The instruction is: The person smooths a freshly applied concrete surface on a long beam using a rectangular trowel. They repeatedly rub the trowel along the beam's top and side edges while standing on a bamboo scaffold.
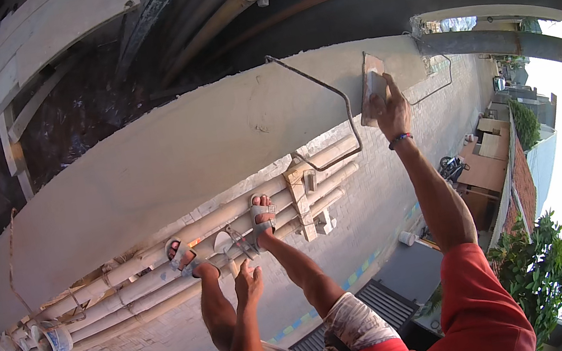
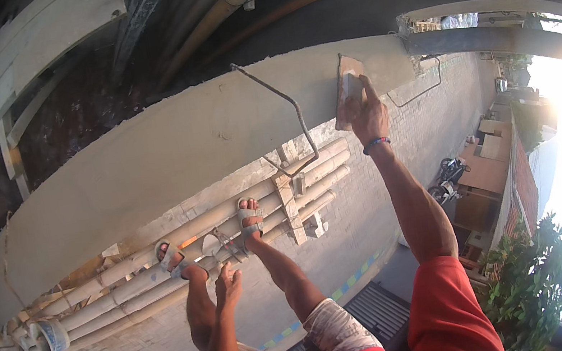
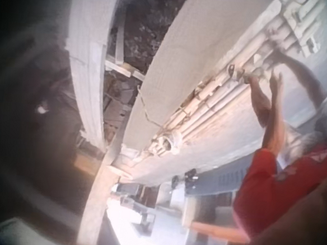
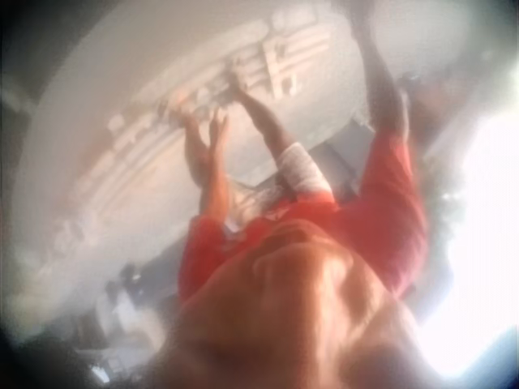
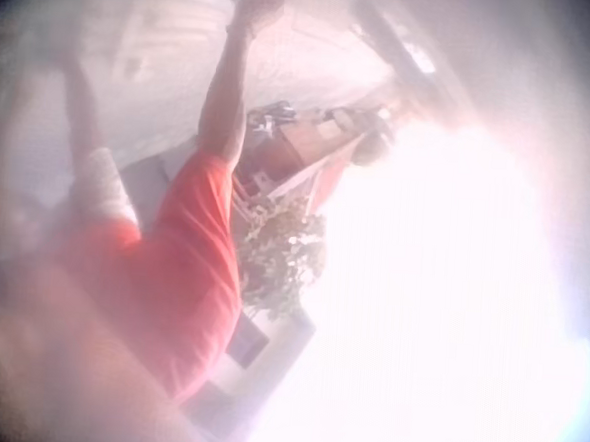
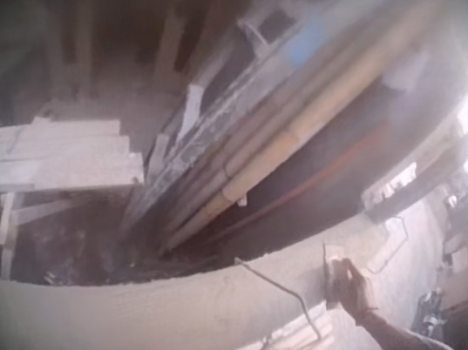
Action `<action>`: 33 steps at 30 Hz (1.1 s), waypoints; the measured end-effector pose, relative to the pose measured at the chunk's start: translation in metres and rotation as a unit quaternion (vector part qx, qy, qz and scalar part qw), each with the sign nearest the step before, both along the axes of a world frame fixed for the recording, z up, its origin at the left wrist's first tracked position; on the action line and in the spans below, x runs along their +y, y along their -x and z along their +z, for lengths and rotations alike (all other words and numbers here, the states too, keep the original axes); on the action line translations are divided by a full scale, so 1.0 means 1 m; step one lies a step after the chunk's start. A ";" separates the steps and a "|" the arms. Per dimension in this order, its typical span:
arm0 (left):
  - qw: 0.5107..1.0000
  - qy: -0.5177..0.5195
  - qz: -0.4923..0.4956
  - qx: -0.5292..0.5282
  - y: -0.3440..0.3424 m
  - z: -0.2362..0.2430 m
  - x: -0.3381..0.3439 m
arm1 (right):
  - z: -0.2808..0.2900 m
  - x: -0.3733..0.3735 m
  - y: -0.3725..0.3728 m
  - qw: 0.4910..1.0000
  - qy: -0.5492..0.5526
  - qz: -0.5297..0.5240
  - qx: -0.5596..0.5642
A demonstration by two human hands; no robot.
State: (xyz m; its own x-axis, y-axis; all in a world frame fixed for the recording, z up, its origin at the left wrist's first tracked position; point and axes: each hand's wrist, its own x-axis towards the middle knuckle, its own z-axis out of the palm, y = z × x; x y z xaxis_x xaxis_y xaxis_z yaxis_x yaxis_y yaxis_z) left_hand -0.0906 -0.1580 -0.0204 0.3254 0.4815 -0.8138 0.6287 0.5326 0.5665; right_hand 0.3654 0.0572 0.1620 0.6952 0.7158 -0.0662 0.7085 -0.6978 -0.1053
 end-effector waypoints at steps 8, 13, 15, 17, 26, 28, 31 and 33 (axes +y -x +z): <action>1.000 -0.007 -0.011 -0.005 -0.002 0.002 0.006 | -0.004 0.038 -0.028 0.993 -0.057 0.099 -0.032; 1.000 0.001 0.007 -0.004 -0.004 -0.003 0.002 | -0.002 0.018 0.023 0.990 -0.046 0.136 -0.009; 1.000 -0.003 0.010 -0.013 -0.001 -0.002 0.001 | -0.002 0.041 0.006 0.985 -0.056 0.159 -0.028; 1.000 -0.005 0.009 -0.017 -0.002 -0.004 0.000 | 0.005 0.068 -0.024 0.995 -0.036 0.094 -0.010; 1.000 -0.014 -0.003 0.008 0.001 -0.006 -0.001 | -0.007 0.056 -0.012 0.988 -0.071 0.135 -0.022; 1.000 -0.022 -0.017 0.010 0.005 -0.009 -0.009 | 0.007 0.082 -0.038 0.995 -0.047 0.079 -0.026; 0.999 -0.024 -0.030 -0.011 0.005 0.007 -0.007 | 0.000 0.074 -0.064 0.992 -0.076 0.082 -0.052; 0.998 -0.060 -0.018 -0.022 0.006 0.028 -0.003 | -0.008 0.060 -0.037 0.993 -0.078 0.092 0.014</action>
